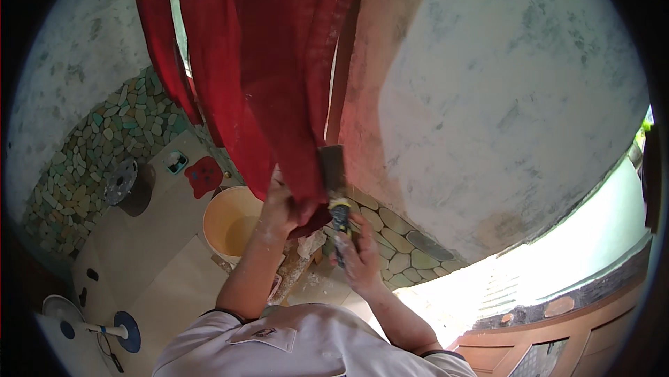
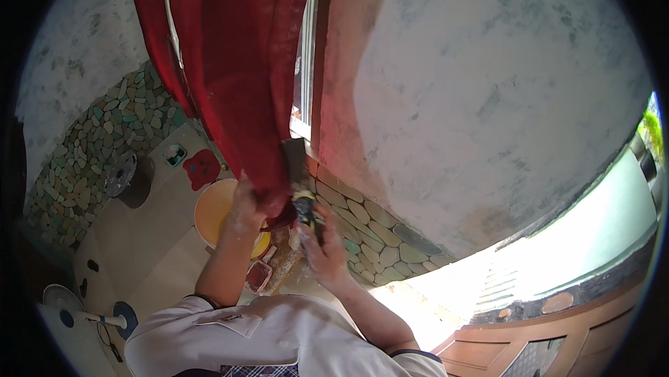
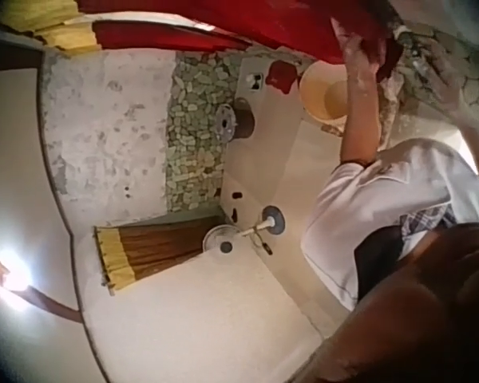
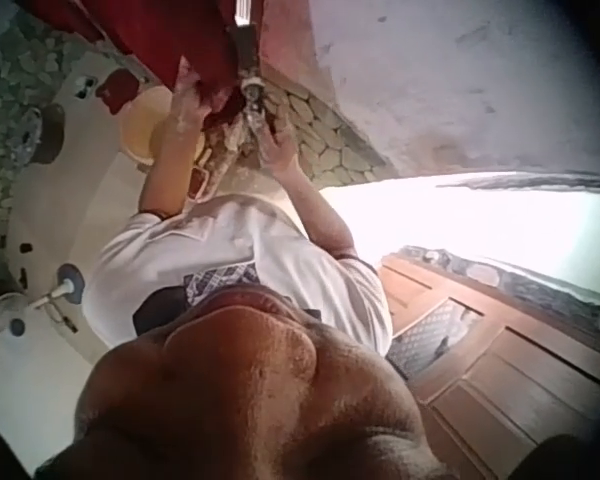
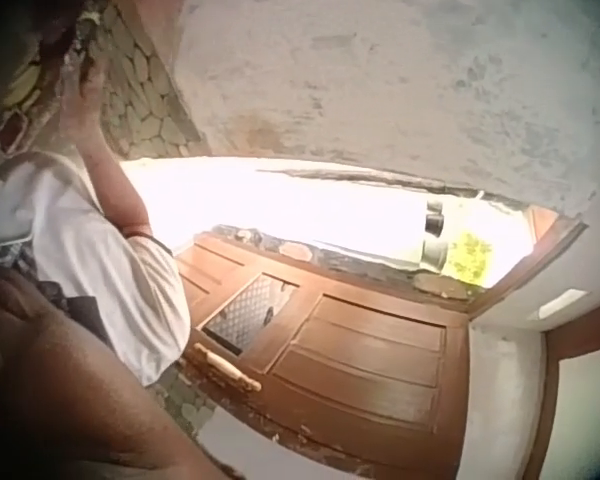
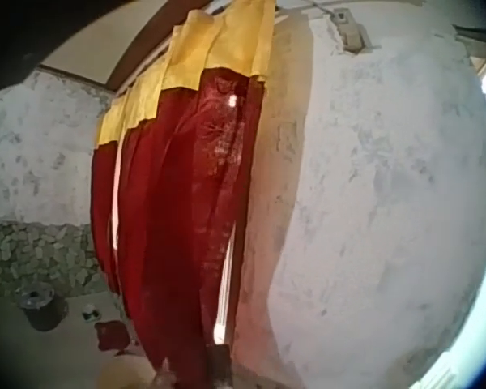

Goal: Applying white putty to a wall and preparing the surface using a scraper and other tools.

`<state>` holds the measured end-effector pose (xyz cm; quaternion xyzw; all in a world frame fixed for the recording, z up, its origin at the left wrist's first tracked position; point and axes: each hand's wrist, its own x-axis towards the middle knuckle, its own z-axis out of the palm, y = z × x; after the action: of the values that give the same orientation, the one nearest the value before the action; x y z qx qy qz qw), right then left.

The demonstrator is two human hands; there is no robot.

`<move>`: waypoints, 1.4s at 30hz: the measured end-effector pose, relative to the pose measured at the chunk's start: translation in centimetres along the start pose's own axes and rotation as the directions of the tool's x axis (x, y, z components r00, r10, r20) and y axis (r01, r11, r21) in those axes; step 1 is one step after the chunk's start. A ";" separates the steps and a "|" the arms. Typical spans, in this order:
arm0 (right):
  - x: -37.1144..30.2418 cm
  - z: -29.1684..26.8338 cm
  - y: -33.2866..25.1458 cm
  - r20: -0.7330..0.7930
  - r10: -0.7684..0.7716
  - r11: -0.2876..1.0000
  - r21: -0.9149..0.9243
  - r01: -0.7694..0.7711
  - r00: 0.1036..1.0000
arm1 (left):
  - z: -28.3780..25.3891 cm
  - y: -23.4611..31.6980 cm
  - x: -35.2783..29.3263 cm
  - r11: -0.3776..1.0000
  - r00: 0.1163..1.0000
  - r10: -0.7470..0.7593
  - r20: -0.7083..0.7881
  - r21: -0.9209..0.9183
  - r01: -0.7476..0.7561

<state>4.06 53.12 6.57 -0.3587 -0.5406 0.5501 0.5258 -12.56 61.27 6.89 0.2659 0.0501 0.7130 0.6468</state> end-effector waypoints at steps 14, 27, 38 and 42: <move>-2.4 1.1 -1.7 0.072 -0.221 0.777 -0.590 0.220 0.973 | 3.4 -1.0 0.1 0.906 0.994 -0.050 -0.093 0.414 0.085; -14.3 2.2 2.2 -0.251 -0.064 0.964 0.234 0.125 0.966 | -1.3 -0.6 -0.5 0.719 0.979 0.138 -0.147 0.695 0.003; -24.6 8.0 6.9 -0.365 -0.008 0.937 0.323 0.135 0.931 | -5.3 0.9 -22.4 0.584 0.944 -0.330 0.020 0.789 0.188; -27.5 9.7 6.7 -0.304 0.040 0.949 0.309 0.059 0.952 | -1.8 1.4 -24.5 0.574 0.860 -0.505 0.073 0.772 0.272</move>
<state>-1.29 25.37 -3.17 -0.3486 -0.3596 0.5642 0.6563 -14.05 38.27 -1.76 0.5861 0.2983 0.4220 0.6241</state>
